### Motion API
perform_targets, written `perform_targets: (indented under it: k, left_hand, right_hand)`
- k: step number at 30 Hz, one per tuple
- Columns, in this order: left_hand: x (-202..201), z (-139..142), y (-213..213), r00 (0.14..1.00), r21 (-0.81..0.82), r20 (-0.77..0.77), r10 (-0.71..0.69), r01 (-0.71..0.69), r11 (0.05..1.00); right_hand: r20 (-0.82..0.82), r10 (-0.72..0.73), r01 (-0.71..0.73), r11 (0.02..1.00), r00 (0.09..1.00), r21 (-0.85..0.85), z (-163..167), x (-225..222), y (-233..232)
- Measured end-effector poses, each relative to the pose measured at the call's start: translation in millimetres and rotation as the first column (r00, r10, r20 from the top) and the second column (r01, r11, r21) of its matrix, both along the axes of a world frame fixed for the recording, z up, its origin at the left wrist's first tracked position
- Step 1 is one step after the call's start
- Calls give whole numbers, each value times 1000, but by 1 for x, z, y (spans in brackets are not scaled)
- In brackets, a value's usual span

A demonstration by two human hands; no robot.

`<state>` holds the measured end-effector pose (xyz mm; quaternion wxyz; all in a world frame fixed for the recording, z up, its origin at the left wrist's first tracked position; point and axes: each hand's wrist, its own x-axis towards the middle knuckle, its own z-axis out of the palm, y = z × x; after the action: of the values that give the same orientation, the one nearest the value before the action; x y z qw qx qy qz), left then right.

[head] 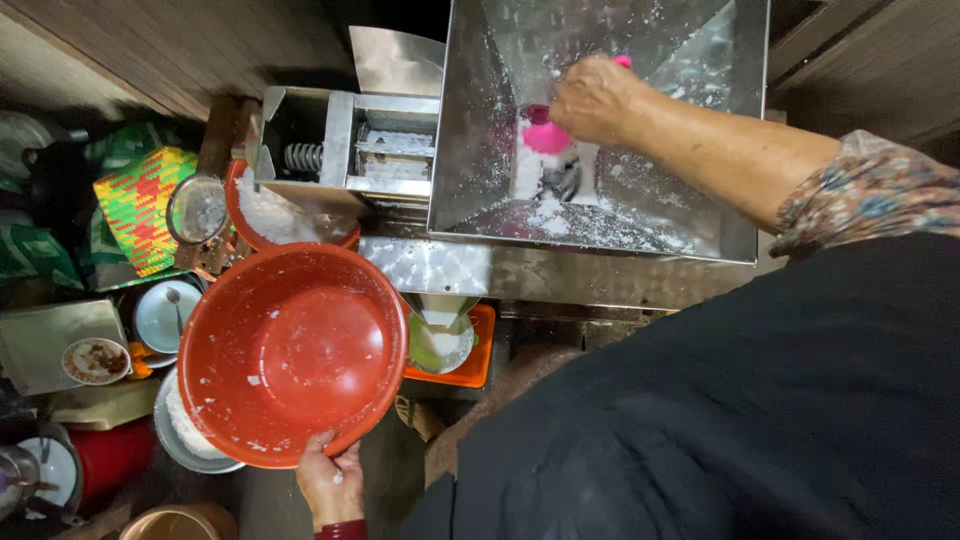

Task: The person scoops grated coconut from a red basin into a metal tray, then presses and mixes it with water in a sieve, pouring the extracted coconut milk through the strainer into a pink pitcher, and carries the filled pitcher away.

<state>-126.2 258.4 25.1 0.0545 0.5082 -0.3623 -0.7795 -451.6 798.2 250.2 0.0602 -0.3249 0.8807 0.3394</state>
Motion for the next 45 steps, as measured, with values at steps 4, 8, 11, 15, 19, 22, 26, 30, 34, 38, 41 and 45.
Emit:
perform_targets:
  k: [4, 8, 11, 15, 19, 22, 26, 30, 34, 38, 41, 45]
  left_hand:
    - [-2, 2, -7, 999, 12, -26, 28, -28, 1000]
    - [-4, 4, -14, 999, 13, -37, 36, -35, 999]
    - [-6, 7, -21, 999, 13, -13, 45, -45, 999]
    - [-7, 13, -31, 999, 0, -49, 17, -17, 1000]
    - [-10, 16, -40, 999, -10, -49, 12, -13, 1000]
    - [-14, 16, -44, 998, 8, -63, 1, -1, 1000]
    - [-18, 16, -43, 998, 3, -65, 5, -5, 1000]
    - [-21, 18, -34, 999, -23, -48, -8, 7, 1000]
    - [-16, 20, -33, 997, 18, -83, -6, 8, 1000]
    - [1, 17, -38, 996, 12, -79, 43, -42, 999]
    - [14, 12, -37, 996, -3, -20, 92, -92, 996]
    - [29, 9, -28, 994, 34, -65, 82, -80, 996]
  right_hand:
    - [42, -37, 40, 996, 998, -76, 10, -12, 14]
    - [-14, -31, 33, 987, 999, 157, 6, -12, 21]
    - [58, -165, 146, 959, 985, 242, 3, -4, 17]
    - [173, -429, 426, 903, 887, 59, 27, 6, 19]
    - [156, -511, 508, 859, 845, 60, 60, 24, 26]
    - [278, -537, 512, 844, 796, 162, 59, 50, 25]
    - [429, -537, 526, 836, 727, 156, 32, 64, 12]
    - [603, -619, 705, 698, 504, 126, 3, 49, -14]
    - [477, -597, 693, 720, 645, -36, 4, 49, -17]
    - [455, -600, 703, 706, 658, -86, 25, 55, -14]
    - [576, -588, 715, 700, 568, 8, 24, 58, -34]
    - [512, -587, 724, 682, 627, -105, 1, 56, -48]
